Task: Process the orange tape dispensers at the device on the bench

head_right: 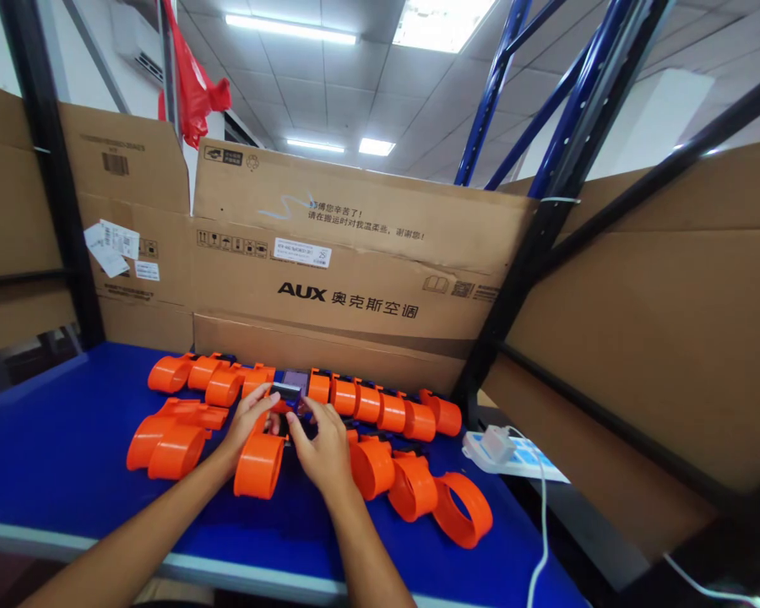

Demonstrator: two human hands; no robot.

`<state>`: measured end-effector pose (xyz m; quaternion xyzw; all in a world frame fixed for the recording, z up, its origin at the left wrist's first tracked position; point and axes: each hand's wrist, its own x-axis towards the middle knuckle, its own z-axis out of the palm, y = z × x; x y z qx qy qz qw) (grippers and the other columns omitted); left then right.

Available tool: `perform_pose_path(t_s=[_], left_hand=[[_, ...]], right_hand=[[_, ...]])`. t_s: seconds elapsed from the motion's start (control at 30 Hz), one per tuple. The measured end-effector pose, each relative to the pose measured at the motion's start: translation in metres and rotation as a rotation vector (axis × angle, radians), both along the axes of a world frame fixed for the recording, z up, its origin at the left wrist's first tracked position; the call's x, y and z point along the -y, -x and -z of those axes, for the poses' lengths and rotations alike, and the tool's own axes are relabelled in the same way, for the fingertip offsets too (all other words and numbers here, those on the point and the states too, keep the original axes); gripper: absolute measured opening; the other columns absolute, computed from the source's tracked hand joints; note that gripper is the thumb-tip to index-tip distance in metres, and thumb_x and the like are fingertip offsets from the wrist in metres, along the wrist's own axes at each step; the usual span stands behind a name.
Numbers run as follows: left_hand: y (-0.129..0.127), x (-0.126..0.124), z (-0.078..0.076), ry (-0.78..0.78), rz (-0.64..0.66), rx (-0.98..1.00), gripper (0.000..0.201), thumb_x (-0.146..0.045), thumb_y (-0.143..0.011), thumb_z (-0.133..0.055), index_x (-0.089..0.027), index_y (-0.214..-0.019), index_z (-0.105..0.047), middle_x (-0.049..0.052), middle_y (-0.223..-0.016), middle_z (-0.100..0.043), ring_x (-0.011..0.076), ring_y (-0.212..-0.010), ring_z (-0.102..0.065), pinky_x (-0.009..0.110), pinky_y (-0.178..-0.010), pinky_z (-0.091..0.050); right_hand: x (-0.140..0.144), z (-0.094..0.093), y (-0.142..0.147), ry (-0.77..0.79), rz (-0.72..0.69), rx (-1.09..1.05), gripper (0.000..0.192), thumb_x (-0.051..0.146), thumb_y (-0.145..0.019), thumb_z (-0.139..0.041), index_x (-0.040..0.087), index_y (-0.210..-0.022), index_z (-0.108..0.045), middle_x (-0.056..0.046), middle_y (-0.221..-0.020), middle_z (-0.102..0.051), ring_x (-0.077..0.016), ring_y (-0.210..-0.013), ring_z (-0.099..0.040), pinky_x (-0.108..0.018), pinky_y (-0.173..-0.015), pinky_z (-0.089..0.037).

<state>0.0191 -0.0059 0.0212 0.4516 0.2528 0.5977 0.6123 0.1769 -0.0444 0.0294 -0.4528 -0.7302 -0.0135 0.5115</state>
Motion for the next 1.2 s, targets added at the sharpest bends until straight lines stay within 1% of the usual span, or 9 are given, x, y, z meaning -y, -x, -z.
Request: perform_pose_path(t_s=[0.13, 0.33, 0.47, 0.57, 0.67, 0.8, 0.9, 1.03, 1.2], left_hand=[[-0.003, 0.002, 0.001, -0.061, 0.032, -0.054, 0.045, -0.047, -0.072, -0.076, -0.018, -0.103, -0.058, -0.004, -0.064, -0.06, 0.0091, -0.037, -0.052, 0.021, -0.039, -0.038], [-0.005, 0.003, 0.002, -0.049, 0.033, -0.091, 0.041, -0.048, -0.073, -0.075, -0.017, -0.095, -0.06, -0.004, -0.061, -0.059, 0.0081, -0.037, -0.051, 0.02, -0.038, -0.037], [-0.003, 0.004, 0.003, -0.067, 0.008, -0.138, 0.04, -0.047, -0.072, -0.075, -0.015, -0.093, -0.063, -0.004, -0.059, -0.058, 0.0061, -0.035, -0.046, 0.019, -0.036, -0.032], [-0.002, 0.003, 0.003, -0.086, -0.035, -0.168, 0.036, -0.047, -0.072, -0.076, -0.016, -0.085, -0.063, -0.006, -0.052, -0.053, 0.0039, -0.032, -0.038, 0.018, -0.035, -0.026], [-0.001, 0.001, 0.004, -0.089, -0.041, -0.18, 0.034, -0.047, -0.072, -0.075, -0.016, -0.082, -0.063, -0.009, -0.043, -0.046, 0.0044, -0.031, -0.034, 0.018, -0.036, -0.025], [0.0, 0.0, 0.004, -0.076, -0.029, -0.184, 0.034, -0.047, -0.072, -0.075, -0.016, -0.082, -0.064, -0.009, -0.04, -0.044, 0.005, -0.029, -0.034, 0.019, -0.035, -0.024], [-0.001, 0.0, 0.004, -0.055, -0.025, -0.174, 0.034, -0.047, -0.072, -0.075, -0.016, -0.082, -0.065, -0.009, -0.04, -0.044, 0.005, -0.028, -0.034, 0.019, -0.035, -0.024], [-0.002, -0.001, 0.004, 0.017, -0.021, -0.086, 0.036, -0.046, -0.071, -0.076, -0.015, -0.084, -0.066, -0.005, -0.048, -0.054, 0.0049, -0.031, -0.038, 0.019, -0.035, -0.027], [-0.003, -0.007, 0.007, 0.176, -0.045, 0.057, 0.034, -0.043, -0.068, -0.079, -0.014, -0.078, -0.064, -0.003, -0.053, -0.059, 0.0067, -0.036, -0.046, 0.019, -0.037, -0.033]], right_hand=[[-0.001, 0.003, -0.002, -0.065, 0.032, 0.031, 0.034, 0.034, -0.091, -0.06, 0.018, -0.12, -0.064, -0.009, -0.094, -0.072, -0.0215, -0.082, -0.066, -0.034, -0.076, -0.055], [-0.003, 0.008, -0.001, -0.145, 0.047, 0.139, 0.035, 0.032, -0.093, -0.055, 0.017, -0.125, -0.063, -0.012, -0.1, -0.072, -0.0235, -0.086, -0.066, -0.036, -0.077, -0.056], [-0.005, 0.01, 0.0, -0.14, 0.037, 0.165, 0.034, 0.029, -0.095, -0.052, 0.016, -0.124, -0.062, -0.012, -0.098, -0.072, -0.0229, -0.085, -0.066, -0.035, -0.076, -0.056], [-0.007, 0.011, 0.001, -0.128, 0.007, 0.188, 0.033, 0.026, -0.094, -0.05, 0.017, -0.124, -0.062, -0.01, -0.095, -0.071, -0.0219, -0.084, -0.065, -0.033, -0.075, -0.055], [-0.007, 0.011, 0.002, -0.126, 0.002, 0.204, 0.032, 0.024, -0.094, -0.049, 0.018, -0.122, -0.063, -0.009, -0.093, -0.071, -0.0212, -0.082, -0.065, -0.032, -0.073, -0.055], [-0.005, 0.009, 0.001, -0.102, 0.017, 0.238, 0.032, 0.024, -0.095, -0.047, 0.018, -0.121, -0.064, -0.009, -0.09, -0.07, -0.0205, -0.08, -0.064, -0.029, -0.069, -0.053], [-0.004, 0.008, 0.002, -0.085, 0.021, 0.247, 0.033, 0.025, -0.096, -0.047, 0.018, -0.123, -0.064, -0.009, -0.089, -0.07, -0.0199, -0.079, -0.064, -0.028, -0.068, -0.053], [-0.005, 0.006, 0.002, -0.06, 0.029, 0.234, 0.038, 0.029, -0.097, -0.047, 0.018, -0.131, -0.059, -0.009, -0.091, -0.072, -0.0201, -0.08, -0.065, -0.029, -0.071, -0.053], [-0.007, 0.006, 0.0, -0.04, -0.011, 0.298, 0.047, 0.026, -0.096, -0.047, 0.02, -0.143, -0.048, -0.009, -0.105, -0.072, -0.0206, -0.086, -0.065, -0.031, -0.077, -0.054]])
